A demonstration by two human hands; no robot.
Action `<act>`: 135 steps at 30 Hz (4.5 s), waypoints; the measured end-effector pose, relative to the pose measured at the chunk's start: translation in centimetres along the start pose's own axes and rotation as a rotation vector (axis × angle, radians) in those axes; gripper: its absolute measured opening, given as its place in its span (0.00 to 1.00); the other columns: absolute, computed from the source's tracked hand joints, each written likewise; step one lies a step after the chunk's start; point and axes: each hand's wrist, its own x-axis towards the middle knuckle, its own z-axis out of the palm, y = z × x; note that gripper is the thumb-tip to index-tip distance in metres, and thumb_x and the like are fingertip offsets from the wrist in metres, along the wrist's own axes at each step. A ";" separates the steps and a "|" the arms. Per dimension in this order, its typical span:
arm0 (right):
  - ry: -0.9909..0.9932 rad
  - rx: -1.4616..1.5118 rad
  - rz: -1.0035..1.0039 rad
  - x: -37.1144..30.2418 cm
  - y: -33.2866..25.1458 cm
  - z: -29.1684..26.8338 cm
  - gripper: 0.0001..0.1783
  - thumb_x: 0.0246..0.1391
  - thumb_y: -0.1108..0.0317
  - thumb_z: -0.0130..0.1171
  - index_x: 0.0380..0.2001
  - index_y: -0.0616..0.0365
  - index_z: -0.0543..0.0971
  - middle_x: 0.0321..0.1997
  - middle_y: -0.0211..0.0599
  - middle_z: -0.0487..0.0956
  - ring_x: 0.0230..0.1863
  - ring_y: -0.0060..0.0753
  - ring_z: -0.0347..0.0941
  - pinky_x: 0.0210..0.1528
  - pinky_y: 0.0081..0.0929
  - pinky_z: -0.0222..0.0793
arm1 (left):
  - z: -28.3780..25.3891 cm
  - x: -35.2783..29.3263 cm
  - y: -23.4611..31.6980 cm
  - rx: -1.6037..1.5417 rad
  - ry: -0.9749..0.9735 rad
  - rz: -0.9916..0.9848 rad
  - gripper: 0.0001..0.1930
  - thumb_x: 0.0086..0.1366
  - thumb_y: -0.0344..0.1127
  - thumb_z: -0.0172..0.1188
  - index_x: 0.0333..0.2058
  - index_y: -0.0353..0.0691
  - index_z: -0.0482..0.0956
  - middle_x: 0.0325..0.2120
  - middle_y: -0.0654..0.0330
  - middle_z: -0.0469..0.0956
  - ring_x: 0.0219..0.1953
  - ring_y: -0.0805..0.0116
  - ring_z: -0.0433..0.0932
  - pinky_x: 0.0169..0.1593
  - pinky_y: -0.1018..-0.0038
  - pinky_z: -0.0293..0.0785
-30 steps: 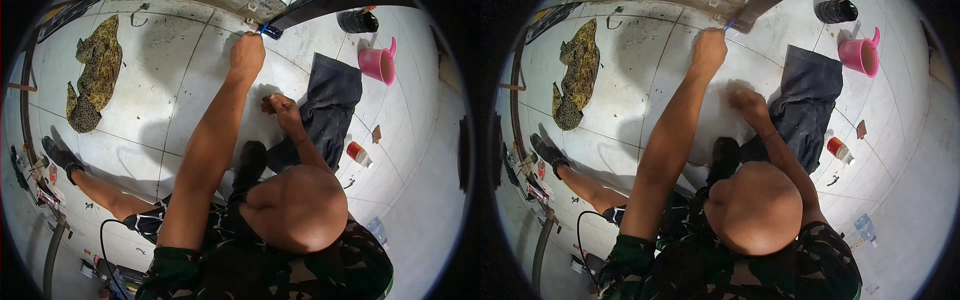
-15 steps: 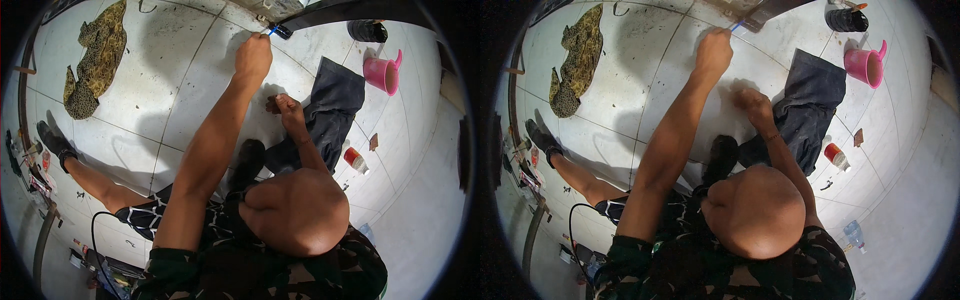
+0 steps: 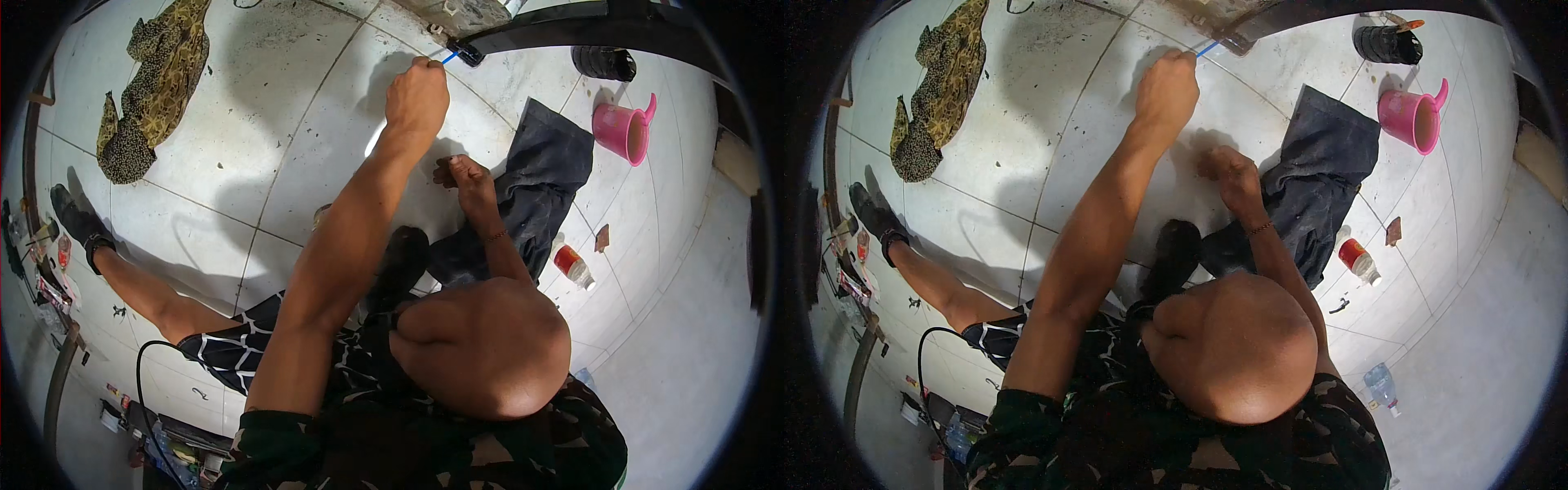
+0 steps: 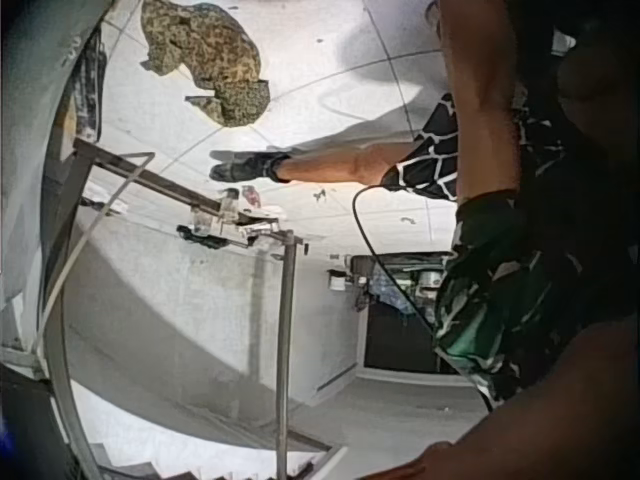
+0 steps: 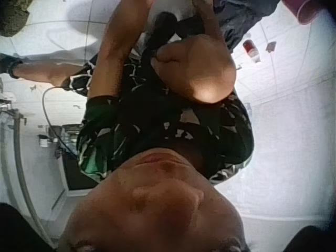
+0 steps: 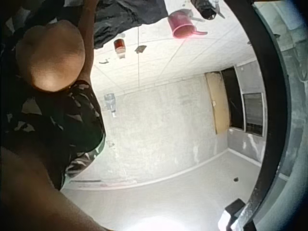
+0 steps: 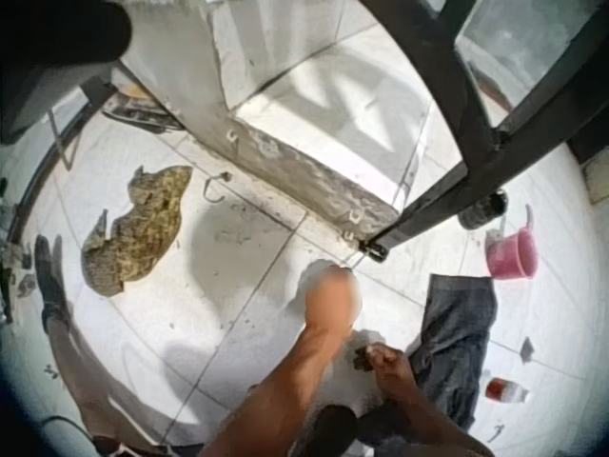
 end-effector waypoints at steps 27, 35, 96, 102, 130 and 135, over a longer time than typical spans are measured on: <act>0.027 -0.070 0.058 -0.8 -1.1 -0.3 0.18 0.62 0.59 0.43 0.32 0.63 0.76 0.27 0.34 0.78 0.29 0.22 0.72 0.35 0.21 0.68 | 0.3 0.4 1.9 0.012 -0.085 0.000 0.10 0.58 0.27 0.46 0.32 0.29 0.76 0.36 0.45 0.75 0.35 0.48 0.78 0.40 0.62 0.75; 0.040 -0.140 0.057 -0.7 -0.6 -0.4 0.20 0.62 0.58 0.43 0.32 0.64 0.76 0.26 0.33 0.78 0.28 0.22 0.71 0.33 0.21 0.67 | 0.1 -0.4 1.3 0.031 -0.079 -0.056 0.10 0.58 0.27 0.46 0.33 0.28 0.76 0.36 0.44 0.74 0.35 0.48 0.78 0.39 0.62 0.75; 0.039 -0.062 0.103 -0.8 -0.5 -0.5 0.20 0.62 0.57 0.43 0.35 0.65 0.76 0.28 0.33 0.78 0.30 0.23 0.73 0.35 0.21 0.67 | 0.9 0.8 2.8 0.130 -0.216 -0.073 0.11 0.58 0.30 0.48 0.31 0.32 0.79 0.34 0.46 0.75 0.36 0.51 0.79 0.38 0.64 0.77; 0.047 -0.041 0.111 -0.9 -0.8 -0.5 0.20 0.61 0.58 0.44 0.33 0.65 0.76 0.27 0.35 0.78 0.30 0.24 0.74 0.36 0.22 0.68 | -0.2 2.0 1.5 0.102 -0.174 -0.050 0.10 0.55 0.25 0.46 0.29 0.31 0.78 0.33 0.42 0.76 0.36 0.45 0.77 0.40 0.58 0.74; 0.016 -0.034 0.093 -0.7 -0.2 -0.2 0.20 0.62 0.57 0.43 0.35 0.65 0.76 0.29 0.34 0.78 0.30 0.24 0.74 0.36 0.21 0.68 | 0.1 -0.1 1.7 0.176 -0.125 -0.046 0.09 0.57 0.28 0.50 0.30 0.29 0.77 0.34 0.46 0.74 0.32 0.51 0.79 0.35 0.65 0.78; 0.019 -0.011 0.084 -0.6 -0.2 0.0 0.19 0.62 0.59 0.43 0.33 0.64 0.76 0.28 0.33 0.78 0.30 0.23 0.73 0.35 0.22 0.68 | 0.6 -0.7 2.5 0.170 -0.125 -0.082 0.09 0.57 0.28 0.49 0.31 0.29 0.77 0.33 0.47 0.74 0.32 0.52 0.79 0.35 0.65 0.78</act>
